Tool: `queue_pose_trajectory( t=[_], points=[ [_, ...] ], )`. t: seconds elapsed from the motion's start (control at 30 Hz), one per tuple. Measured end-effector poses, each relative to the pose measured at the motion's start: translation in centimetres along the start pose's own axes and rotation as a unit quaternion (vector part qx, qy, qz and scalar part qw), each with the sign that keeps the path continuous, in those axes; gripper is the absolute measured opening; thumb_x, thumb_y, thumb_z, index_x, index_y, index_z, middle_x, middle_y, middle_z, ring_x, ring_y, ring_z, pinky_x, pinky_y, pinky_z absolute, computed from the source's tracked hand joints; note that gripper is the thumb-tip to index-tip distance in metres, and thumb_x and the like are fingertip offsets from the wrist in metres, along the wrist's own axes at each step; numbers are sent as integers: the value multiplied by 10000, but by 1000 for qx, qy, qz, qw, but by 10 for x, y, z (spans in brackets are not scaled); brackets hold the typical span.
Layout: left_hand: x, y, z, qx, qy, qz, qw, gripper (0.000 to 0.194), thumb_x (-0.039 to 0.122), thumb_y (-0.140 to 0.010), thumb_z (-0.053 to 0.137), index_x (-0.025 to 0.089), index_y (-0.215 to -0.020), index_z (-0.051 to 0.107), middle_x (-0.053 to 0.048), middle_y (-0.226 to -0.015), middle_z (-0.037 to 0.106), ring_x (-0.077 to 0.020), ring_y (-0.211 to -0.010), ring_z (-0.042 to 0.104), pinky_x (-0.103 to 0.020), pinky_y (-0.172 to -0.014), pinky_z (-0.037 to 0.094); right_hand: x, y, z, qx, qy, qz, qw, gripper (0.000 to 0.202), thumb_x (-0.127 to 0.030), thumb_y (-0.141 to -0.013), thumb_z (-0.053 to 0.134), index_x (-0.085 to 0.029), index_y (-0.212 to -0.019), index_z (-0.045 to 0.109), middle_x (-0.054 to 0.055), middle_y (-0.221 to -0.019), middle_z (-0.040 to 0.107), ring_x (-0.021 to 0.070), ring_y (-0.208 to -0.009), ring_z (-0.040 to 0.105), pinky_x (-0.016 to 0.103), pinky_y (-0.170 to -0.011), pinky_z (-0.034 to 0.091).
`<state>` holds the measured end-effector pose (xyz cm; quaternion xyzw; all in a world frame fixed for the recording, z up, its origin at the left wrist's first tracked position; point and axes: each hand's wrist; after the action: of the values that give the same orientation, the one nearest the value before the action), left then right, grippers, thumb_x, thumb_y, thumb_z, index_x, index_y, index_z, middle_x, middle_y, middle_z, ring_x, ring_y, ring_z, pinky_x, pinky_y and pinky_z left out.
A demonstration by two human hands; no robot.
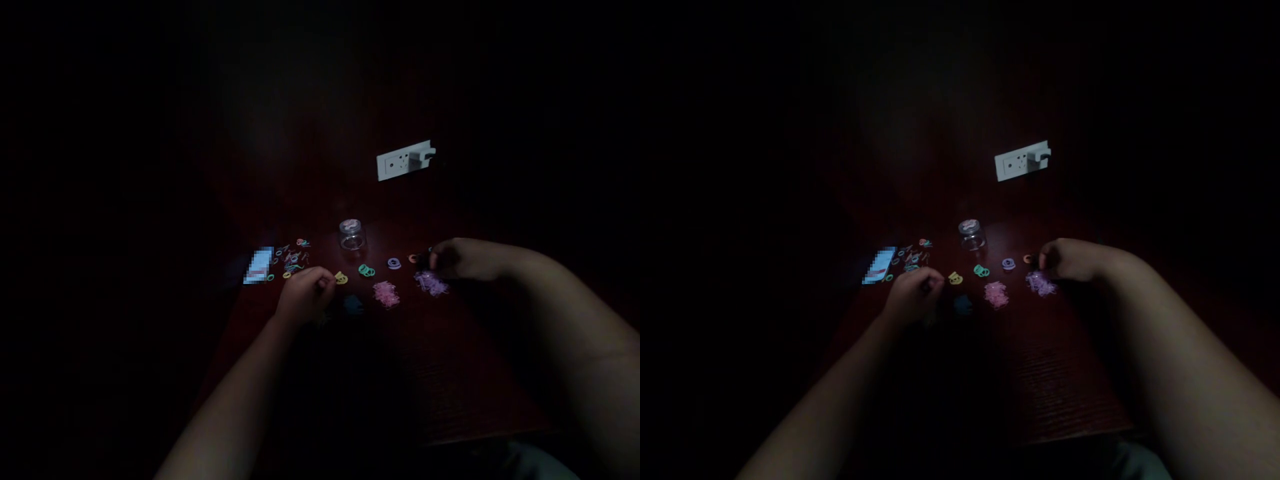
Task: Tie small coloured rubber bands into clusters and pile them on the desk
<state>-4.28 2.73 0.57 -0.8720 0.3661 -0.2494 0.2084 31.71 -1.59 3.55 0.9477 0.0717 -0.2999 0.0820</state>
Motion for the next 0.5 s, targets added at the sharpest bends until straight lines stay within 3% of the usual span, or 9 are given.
queue_pose_trajectory(
  t=[0.13,0.23,0.37,0.5],
  points=[
    [-45,0,-12,32,-73,-176,981,171,224,-811,587,207,-975,633,-55,-955,703,-201,-853,661,-322,-777,521,-12,1,-2,58,26,16,998,120,-186,-743,550,-176,-836,626,84,-761,699,191,-640,611,323,-608,457],
    [-70,3,-16,22,-97,-263,960,262,235,-821,578,209,-1082,599,-83,-1022,703,-247,-917,666,-369,-822,519,-22,0,-1,98,43,25,994,134,-188,-763,537,-177,-877,605,91,-802,698,201,-658,615,331,-618,450],
    [-80,5,-13,-4,-75,-276,958,350,219,-803,609,201,-1149,556,-96,-1108,694,-236,-989,663,-353,-864,508,-35,-4,9,136,60,5,989,107,-188,-770,535,-189,-865,586,75,-786,690,207,-664,616,333,-629,442],
    [-83,4,-9,-33,-101,-280,954,264,269,-816,618,205,-1071,602,-98,-1067,709,-256,-984,662,-374,-868,499,-45,-7,23,155,47,-14,987,82,-212,-805,505,-198,-840,578,57,-717,679,194,-608,609,320,-593,428]
  ],
)
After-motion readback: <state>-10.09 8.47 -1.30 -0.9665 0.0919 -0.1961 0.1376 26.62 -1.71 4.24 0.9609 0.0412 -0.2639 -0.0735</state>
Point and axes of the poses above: each hand's wrist, its own y-axis away from the middle knuckle, its own z-axis out of the palm, x = y × z
